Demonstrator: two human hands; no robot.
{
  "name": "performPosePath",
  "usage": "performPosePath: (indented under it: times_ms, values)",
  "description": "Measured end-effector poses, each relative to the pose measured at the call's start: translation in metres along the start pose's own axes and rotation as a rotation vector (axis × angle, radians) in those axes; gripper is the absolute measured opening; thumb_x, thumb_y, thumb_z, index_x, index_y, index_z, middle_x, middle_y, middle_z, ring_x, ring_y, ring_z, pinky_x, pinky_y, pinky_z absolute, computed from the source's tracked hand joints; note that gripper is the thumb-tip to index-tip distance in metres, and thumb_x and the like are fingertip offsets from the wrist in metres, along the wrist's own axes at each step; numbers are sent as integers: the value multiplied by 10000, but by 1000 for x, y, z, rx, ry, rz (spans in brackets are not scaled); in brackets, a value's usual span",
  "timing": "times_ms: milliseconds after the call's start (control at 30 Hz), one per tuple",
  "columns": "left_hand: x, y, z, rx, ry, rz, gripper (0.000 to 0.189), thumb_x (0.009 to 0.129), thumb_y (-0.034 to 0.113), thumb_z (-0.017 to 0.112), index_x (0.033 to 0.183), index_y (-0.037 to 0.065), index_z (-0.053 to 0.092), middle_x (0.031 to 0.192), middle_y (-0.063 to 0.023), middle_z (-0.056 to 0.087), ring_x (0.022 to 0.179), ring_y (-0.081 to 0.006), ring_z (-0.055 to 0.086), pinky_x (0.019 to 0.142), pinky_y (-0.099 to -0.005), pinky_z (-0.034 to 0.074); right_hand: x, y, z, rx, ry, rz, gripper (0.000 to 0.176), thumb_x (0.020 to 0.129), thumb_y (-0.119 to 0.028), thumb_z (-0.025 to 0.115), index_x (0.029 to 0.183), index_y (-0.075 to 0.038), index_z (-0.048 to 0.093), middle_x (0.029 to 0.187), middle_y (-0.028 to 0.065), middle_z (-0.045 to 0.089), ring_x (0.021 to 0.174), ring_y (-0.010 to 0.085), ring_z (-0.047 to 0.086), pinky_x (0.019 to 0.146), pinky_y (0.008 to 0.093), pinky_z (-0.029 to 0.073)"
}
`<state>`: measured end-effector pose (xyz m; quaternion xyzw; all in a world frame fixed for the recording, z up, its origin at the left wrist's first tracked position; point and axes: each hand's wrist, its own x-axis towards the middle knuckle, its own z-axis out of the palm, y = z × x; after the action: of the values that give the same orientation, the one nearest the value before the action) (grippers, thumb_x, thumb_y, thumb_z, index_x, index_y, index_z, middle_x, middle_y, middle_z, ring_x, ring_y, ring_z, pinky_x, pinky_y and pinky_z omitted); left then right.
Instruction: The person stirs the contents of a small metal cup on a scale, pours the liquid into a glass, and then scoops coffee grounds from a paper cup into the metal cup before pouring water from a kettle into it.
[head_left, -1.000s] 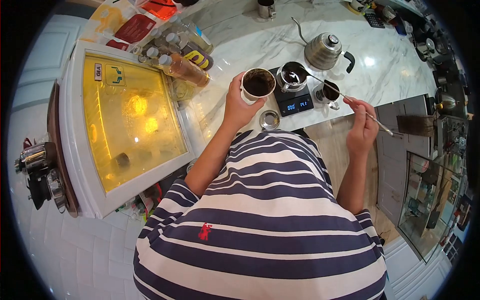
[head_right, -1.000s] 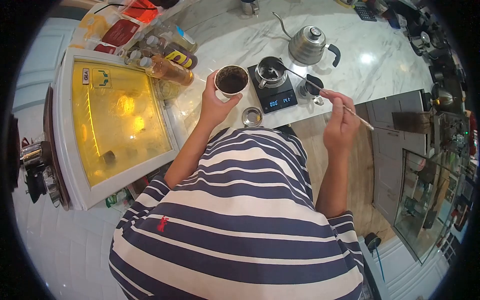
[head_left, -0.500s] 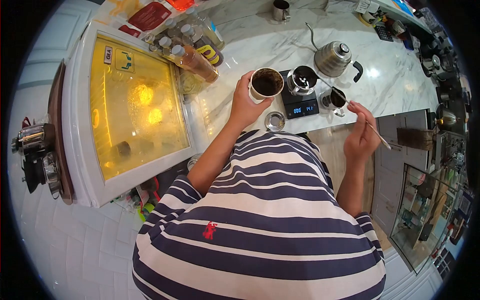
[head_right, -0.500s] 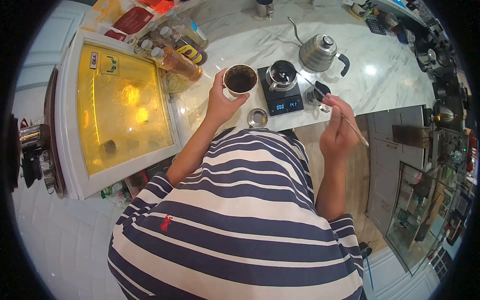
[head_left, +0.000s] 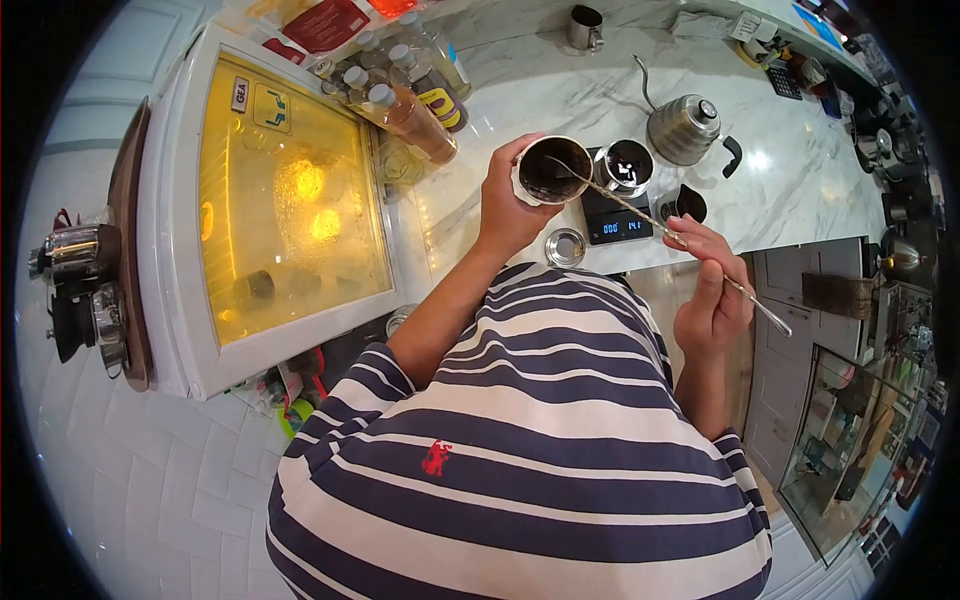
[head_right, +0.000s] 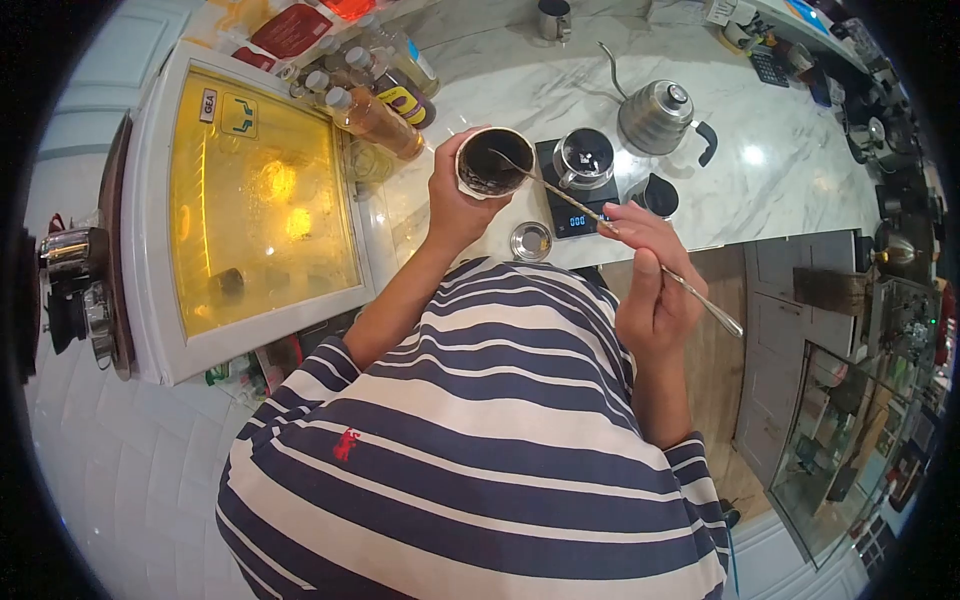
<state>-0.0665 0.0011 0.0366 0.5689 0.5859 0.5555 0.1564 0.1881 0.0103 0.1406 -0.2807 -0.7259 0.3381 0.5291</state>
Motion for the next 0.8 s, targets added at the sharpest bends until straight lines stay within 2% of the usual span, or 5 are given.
performPosePath:
  times_ms: [167, 300, 500, 800]
  values:
    - [-2, 2, -4, -64, 44, 12, 829, 684, 35, 949, 1360, 55, 468, 1445, -179, 605, 1255, -268, 650, 1066, -361, 518, 2, 3, 9, -39, -64, -30, 193, 1064, -34, 491, 1079, 44, 667, 1022, 180, 754, 1102, 353, 720, 1055, 522, 503]
    - [-1, 0, -5, -24, 55, 55, 837, 683, 72, 970, 1361, 54, 479, 1437, -178, 613, 1254, -269, 654, 1065, -361, 524, 2, 3, 12, -86, -74, -48, 176, 1047, -2, 502, 1077, 40, 670, 1024, 180, 755, 1102, 341, 722, 1060, 521, 501]
    - [-2, 4, -9, 16, 38, 115, 847, 684, 92, 975, 1374, 53, 486, 1421, -182, 625, 1256, -274, 657, 1067, -363, 525, 3, -6, 15, -69, -97, -28, 194, 1055, -12, 487, 1077, 35, 673, 1034, 179, 759, 1101, 333, 724, 1066, 526, 499]
    - [-8, 23, -10, 8, 25, 83, 850, 681, 94, 965, 1394, 57, 504, 1403, -164, 641, 1269, -281, 647, 1085, -377, 501, -5, -14, 9, 34, 39, 130, 253, 1106, -99, 440, 1088, 42, 649, 988, 188, 767, 1047, 305, 738, 1063, 512, 505]
